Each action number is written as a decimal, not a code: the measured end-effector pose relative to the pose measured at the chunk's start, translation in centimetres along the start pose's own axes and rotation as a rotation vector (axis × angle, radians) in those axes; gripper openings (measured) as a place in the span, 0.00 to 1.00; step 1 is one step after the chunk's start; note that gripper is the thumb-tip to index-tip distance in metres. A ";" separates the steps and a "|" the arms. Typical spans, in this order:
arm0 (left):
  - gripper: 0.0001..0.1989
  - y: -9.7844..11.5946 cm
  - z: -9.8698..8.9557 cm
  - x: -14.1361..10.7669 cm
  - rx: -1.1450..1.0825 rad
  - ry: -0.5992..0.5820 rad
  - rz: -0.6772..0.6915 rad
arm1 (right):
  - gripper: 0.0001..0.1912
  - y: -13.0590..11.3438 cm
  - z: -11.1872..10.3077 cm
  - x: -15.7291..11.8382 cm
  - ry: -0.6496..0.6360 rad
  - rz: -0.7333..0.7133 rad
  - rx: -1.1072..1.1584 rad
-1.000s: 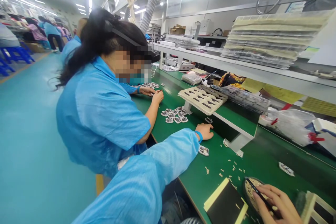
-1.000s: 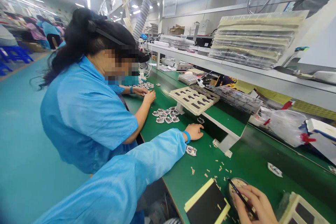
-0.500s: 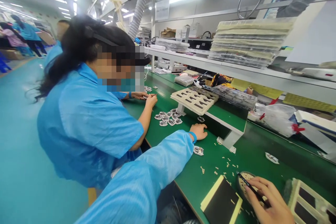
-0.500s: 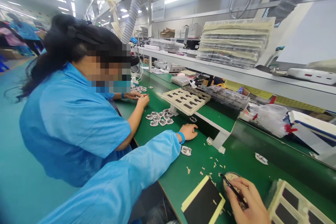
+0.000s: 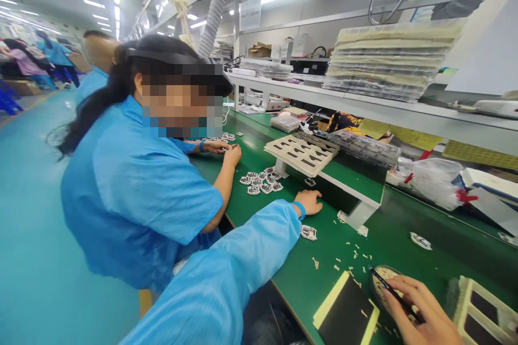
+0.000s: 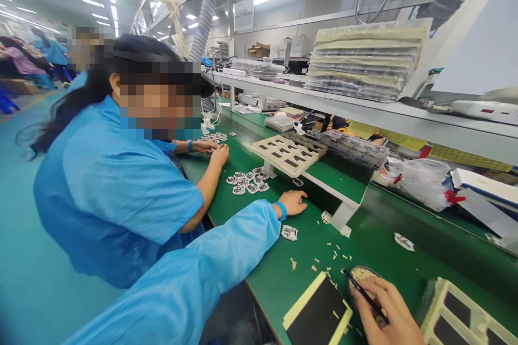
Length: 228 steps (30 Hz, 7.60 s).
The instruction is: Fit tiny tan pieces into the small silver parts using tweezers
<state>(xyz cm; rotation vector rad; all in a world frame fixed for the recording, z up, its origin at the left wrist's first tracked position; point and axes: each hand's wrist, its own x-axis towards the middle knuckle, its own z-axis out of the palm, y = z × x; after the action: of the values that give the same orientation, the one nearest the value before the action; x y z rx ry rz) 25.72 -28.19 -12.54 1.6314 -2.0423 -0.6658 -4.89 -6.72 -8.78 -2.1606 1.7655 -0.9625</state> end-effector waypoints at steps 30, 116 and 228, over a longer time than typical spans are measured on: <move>0.20 2.4 -6.1 -3.6 0.023 -0.122 0.078 | 0.12 -4.4 -0.6 1.3 0.102 -0.101 0.050; 0.14 10.1 0.3 -10.9 -0.620 -0.864 0.055 | 0.04 -6.0 -1.5 0.3 0.141 -0.020 0.034; 0.29 11.0 0.9 -12.1 -1.227 -0.466 0.298 | 0.35 -6.9 -0.5 2.5 -0.033 0.673 0.792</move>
<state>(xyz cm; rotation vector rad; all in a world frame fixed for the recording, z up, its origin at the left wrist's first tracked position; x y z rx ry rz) 19.32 -14.18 -6.97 0.4647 -1.4538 -1.7985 0.60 -7.02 -3.91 -1.0047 1.5346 -1.1384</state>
